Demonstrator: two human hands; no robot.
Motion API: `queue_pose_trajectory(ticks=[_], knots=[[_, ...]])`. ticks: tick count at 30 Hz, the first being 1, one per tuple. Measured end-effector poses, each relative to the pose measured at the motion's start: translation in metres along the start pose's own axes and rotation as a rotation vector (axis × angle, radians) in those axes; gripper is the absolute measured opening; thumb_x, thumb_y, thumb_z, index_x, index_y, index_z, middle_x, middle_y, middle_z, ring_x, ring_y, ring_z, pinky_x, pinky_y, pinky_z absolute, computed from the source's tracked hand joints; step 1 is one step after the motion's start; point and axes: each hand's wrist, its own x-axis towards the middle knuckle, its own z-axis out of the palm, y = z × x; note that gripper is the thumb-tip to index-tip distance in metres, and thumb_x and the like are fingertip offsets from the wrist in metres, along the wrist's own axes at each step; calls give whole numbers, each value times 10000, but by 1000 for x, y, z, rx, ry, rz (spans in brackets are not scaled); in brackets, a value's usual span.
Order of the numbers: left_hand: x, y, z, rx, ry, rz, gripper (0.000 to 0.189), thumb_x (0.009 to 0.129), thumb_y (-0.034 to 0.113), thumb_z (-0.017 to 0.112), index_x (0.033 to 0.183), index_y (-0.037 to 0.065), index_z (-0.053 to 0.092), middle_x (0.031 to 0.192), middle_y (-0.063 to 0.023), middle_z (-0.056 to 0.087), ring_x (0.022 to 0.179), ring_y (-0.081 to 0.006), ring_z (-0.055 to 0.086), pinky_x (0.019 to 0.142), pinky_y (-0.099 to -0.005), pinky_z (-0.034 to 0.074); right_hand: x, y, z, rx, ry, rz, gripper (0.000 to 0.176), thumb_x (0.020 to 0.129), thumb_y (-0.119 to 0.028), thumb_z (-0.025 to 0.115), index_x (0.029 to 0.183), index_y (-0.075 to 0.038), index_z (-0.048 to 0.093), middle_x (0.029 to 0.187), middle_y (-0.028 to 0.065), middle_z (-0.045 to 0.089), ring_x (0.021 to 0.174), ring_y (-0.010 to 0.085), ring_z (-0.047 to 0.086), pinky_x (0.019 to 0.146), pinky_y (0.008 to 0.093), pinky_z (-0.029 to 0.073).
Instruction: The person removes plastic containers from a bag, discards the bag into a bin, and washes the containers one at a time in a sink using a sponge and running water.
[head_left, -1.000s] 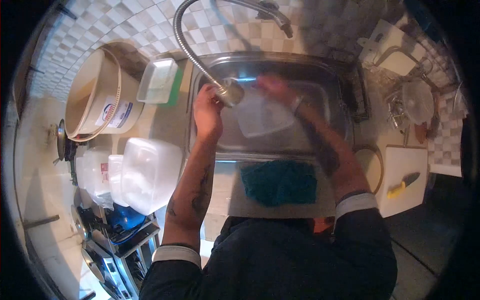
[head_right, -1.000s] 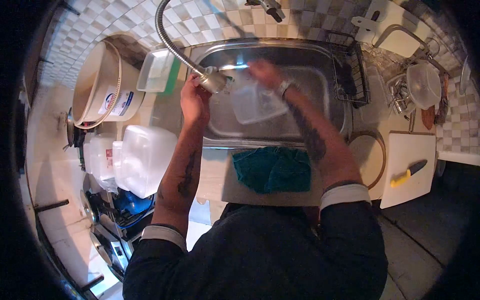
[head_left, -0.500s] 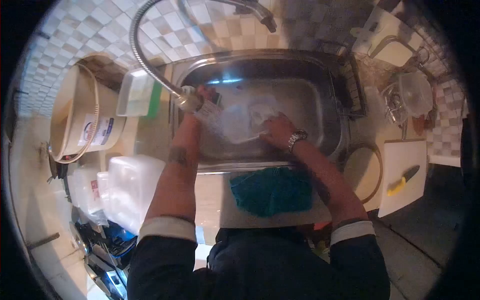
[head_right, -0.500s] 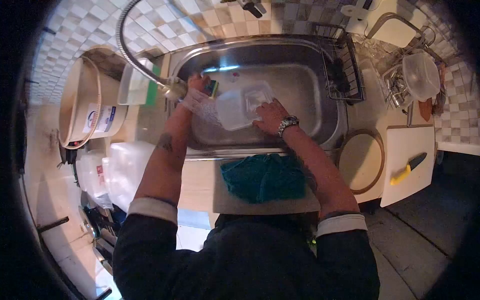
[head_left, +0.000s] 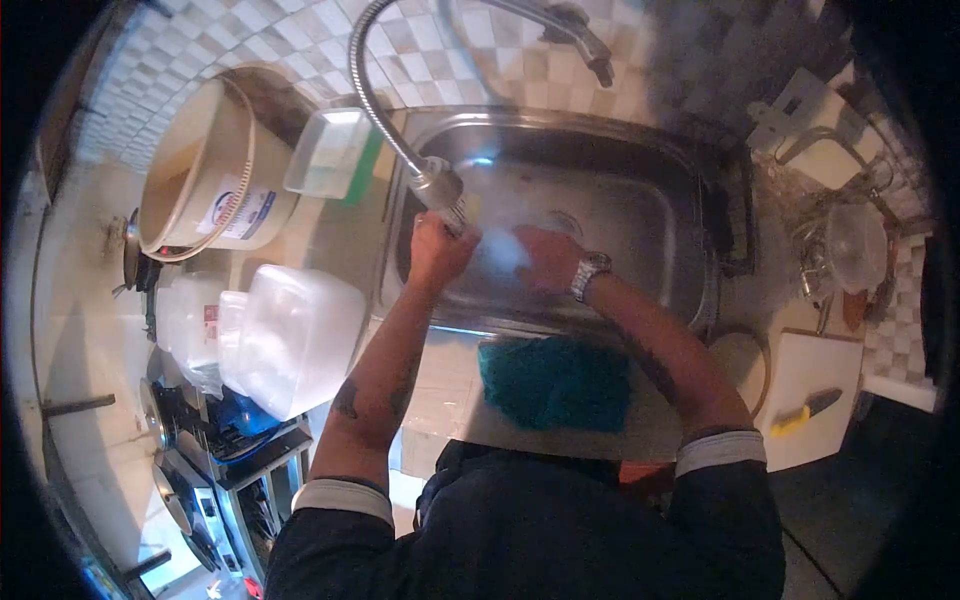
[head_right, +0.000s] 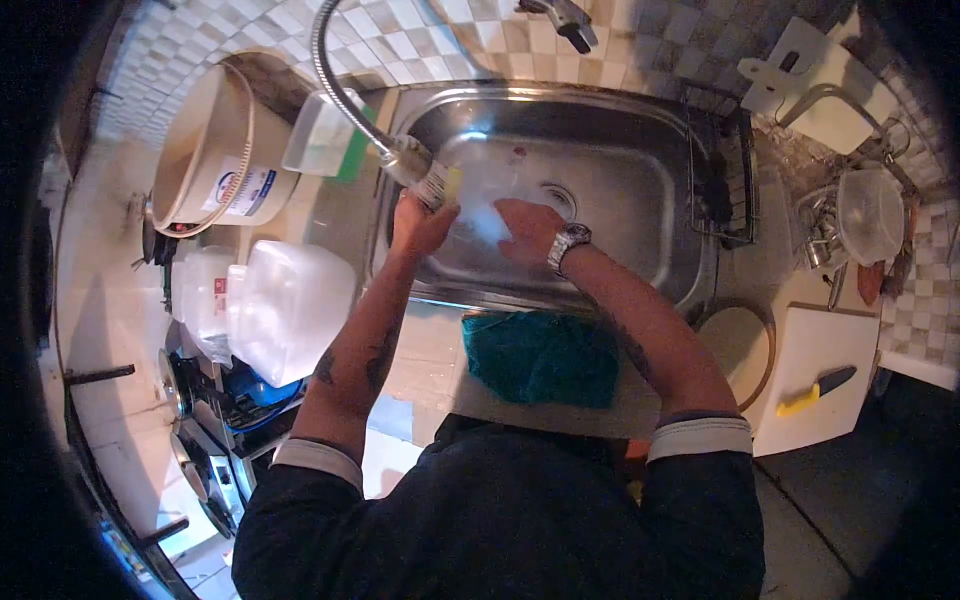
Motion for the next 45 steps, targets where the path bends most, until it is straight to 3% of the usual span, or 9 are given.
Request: queue_pose_trajectory(ticks=[4,8,12,16,21,24,31,38,45], knots=[[-12,27,-3,0,501,-23,374,794,316,670,1050,45,631,1008,-185,632,1021,-385,556,976,-502,374,28,-25,-27,537,109,118,406,831,-293,712,1100,0,635,1002,199,695,938,331,678,816,424,527],[-24,51,5,-94,260,519,245,857,221,660,974,11,613,1113,-221,598,1051,-399,547,878,-500,416,18,-23,-15,717,76,252,346,852,-234,717,1102,-3,651,953,131,710,858,170,665,795,329,518],[1,31,4,-296,516,186,275,893,203,607,1107,33,575,1020,-189,593,1001,-431,550,941,-514,409,1,-34,-6,751,247,202,311,857,-172,712,1108,1,650,965,85,701,860,131,642,789,308,514],[-24,71,41,-336,392,436,225,986,206,497,1065,14,583,1074,-191,625,1106,-337,583,1062,-479,376,2,-32,-12,820,369,281,329,847,-134,718,1135,7,641,1016,65,691,887,127,636,794,297,515],[59,-69,82,-1114,50,-130,308,1006,272,456,1170,35,564,1149,-161,628,1074,-303,621,937,-454,491,-24,-30,-32,840,209,245,364,852,-114,711,1185,3,623,1053,60,679,907,122,631,789,293,524],[76,-116,130,-994,-9,-158,378,1014,183,374,1336,9,467,1182,-216,597,1115,-334,576,967,-460,432,-34,-39,-28,1086,321,292,379,858,-121,708,1203,3,610,1062,60,674,906,124,629,792,296,526],[-47,66,78,-1194,38,-527,506,1008,261,442,1430,-14,393,1386,-245,460,1282,-354,449,1061,-448,367,-9,-30,-22,914,655,248,354,880,-122,675,1205,-1,602,1066,62,675,900,128,637,794,296,529],[7,85,50,-532,352,206,556,1015,330,461,1438,-23,384,1395,-271,464,1312,-351,442,1101,-438,336,-42,-47,-50,1004,394,417,297,898,-177,662,1133,3,629,966,51,687,843,113,635,747,278,526],[-34,73,125,-986,124,3,532,1019,333,489,1449,37,385,1327,-198,513,1276,-297,444,1089,-401,339,-63,-16,-53,574,950,184,328,929,-256,626,1117,12,608,954,75,675,821,154,625,722,313,515]])
